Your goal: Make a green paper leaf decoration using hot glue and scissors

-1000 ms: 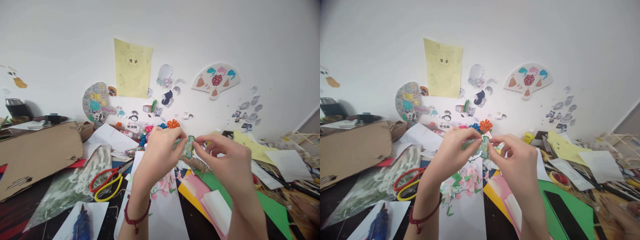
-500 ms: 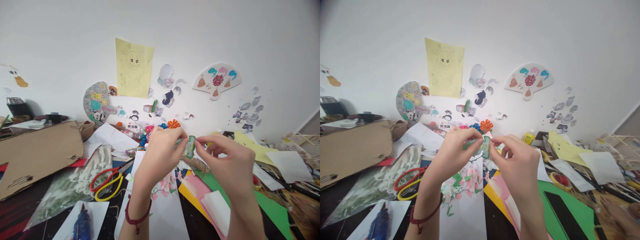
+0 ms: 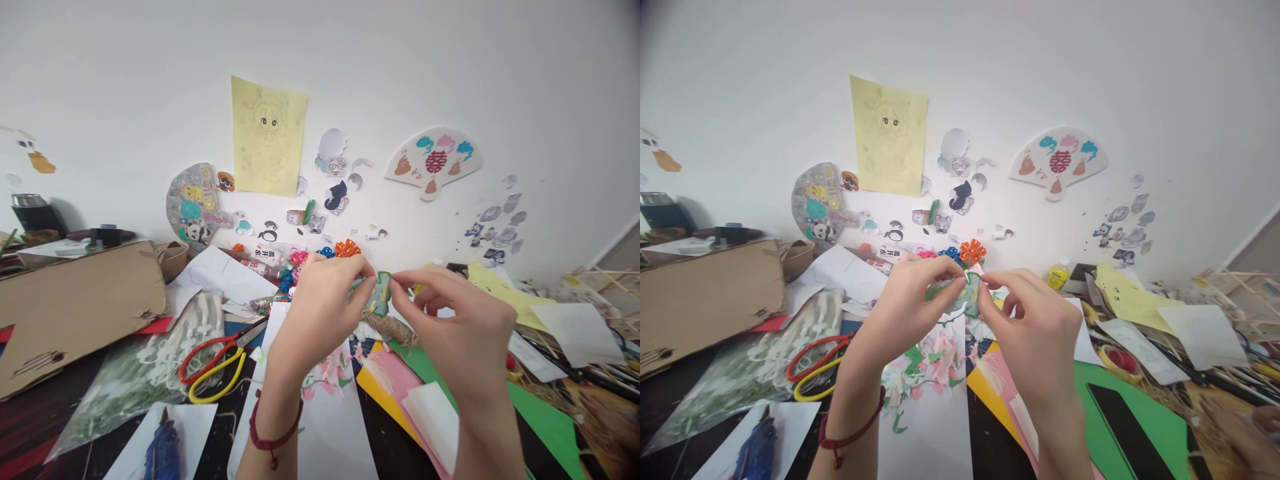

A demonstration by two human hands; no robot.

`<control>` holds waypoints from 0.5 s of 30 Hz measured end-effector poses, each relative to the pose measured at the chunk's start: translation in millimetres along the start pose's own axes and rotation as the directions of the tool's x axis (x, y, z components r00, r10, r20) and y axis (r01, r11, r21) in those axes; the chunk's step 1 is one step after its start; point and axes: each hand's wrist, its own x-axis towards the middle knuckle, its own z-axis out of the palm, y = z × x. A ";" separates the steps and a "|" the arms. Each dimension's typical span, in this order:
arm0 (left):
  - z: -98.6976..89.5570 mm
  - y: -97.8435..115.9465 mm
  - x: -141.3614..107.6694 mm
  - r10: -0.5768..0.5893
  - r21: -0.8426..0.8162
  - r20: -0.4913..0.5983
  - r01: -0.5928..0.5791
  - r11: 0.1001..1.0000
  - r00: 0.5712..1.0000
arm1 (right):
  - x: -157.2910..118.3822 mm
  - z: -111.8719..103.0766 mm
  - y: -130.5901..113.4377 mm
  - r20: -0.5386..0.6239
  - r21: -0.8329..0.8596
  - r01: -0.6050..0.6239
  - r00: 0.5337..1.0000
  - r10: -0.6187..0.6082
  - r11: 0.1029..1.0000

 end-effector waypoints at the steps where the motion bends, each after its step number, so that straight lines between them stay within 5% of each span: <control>1: 0.0 -0.1 0.0 0.001 0.000 0.001 -0.001 1.000 1.000 | 0.0 -0.2 0.0 -0.003 0.000 0.000 1.000 0.000 1.000; 15: -0.5 0.2 -0.3 0.010 -0.003 0.021 -0.010 1.000 1.000 | 0.0 0.0 0.9 0.002 0.000 -0.042 0.999 0.042 0.999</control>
